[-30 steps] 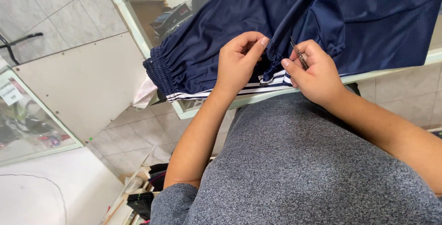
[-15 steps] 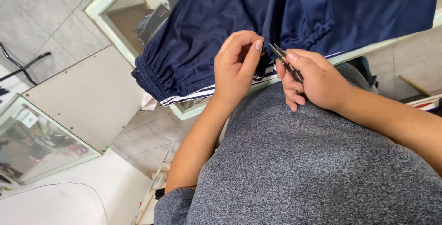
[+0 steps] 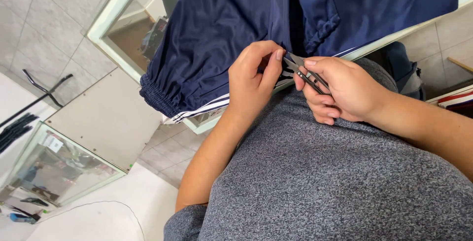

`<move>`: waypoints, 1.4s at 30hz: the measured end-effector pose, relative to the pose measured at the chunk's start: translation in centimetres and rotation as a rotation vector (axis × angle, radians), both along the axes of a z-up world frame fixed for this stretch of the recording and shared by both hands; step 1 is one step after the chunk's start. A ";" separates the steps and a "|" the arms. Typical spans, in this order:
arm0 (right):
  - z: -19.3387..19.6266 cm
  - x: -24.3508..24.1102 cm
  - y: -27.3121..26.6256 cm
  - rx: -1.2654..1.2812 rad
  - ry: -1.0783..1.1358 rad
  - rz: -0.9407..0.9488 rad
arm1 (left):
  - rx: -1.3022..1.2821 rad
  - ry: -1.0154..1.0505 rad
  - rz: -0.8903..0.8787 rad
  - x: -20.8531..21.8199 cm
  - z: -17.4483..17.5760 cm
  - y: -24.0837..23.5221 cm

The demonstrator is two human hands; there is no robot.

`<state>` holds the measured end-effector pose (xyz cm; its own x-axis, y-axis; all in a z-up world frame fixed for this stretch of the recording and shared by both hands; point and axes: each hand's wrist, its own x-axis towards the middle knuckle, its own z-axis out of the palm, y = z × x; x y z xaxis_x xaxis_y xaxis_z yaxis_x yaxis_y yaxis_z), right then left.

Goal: The person holds a pair of navy blue shorts and uses scissors to cut the drawstring and a small tag from the waistband. The person then folds the shorts and places them on a glass display counter in a room filled with clothing racks and shelves.

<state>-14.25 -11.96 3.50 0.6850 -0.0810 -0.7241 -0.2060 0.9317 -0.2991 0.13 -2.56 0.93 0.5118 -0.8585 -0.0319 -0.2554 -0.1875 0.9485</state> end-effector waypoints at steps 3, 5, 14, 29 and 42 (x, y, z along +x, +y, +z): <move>0.0 0.0 -0.4 0.014 0.028 0.008 | -0.001 -0.004 -0.008 -0.3 -0.1 -0.1; -0.2 0.0 -0.5 0.028 0.057 0.009 | -0.008 -0.001 -0.010 -0.4 -0.4 0.0; -1.3 -0.2 -0.8 0.111 0.083 0.028 | 0.005 -0.020 -0.043 -0.7 -0.6 0.2; -2.3 0.0 -1.1 0.050 0.034 0.110 | 0.013 -0.044 -0.029 0.5 -0.1 0.0; -2.5 0.6 -1.1 0.026 -0.015 0.127 | 0.050 0.028 0.035 1.4 0.1 0.4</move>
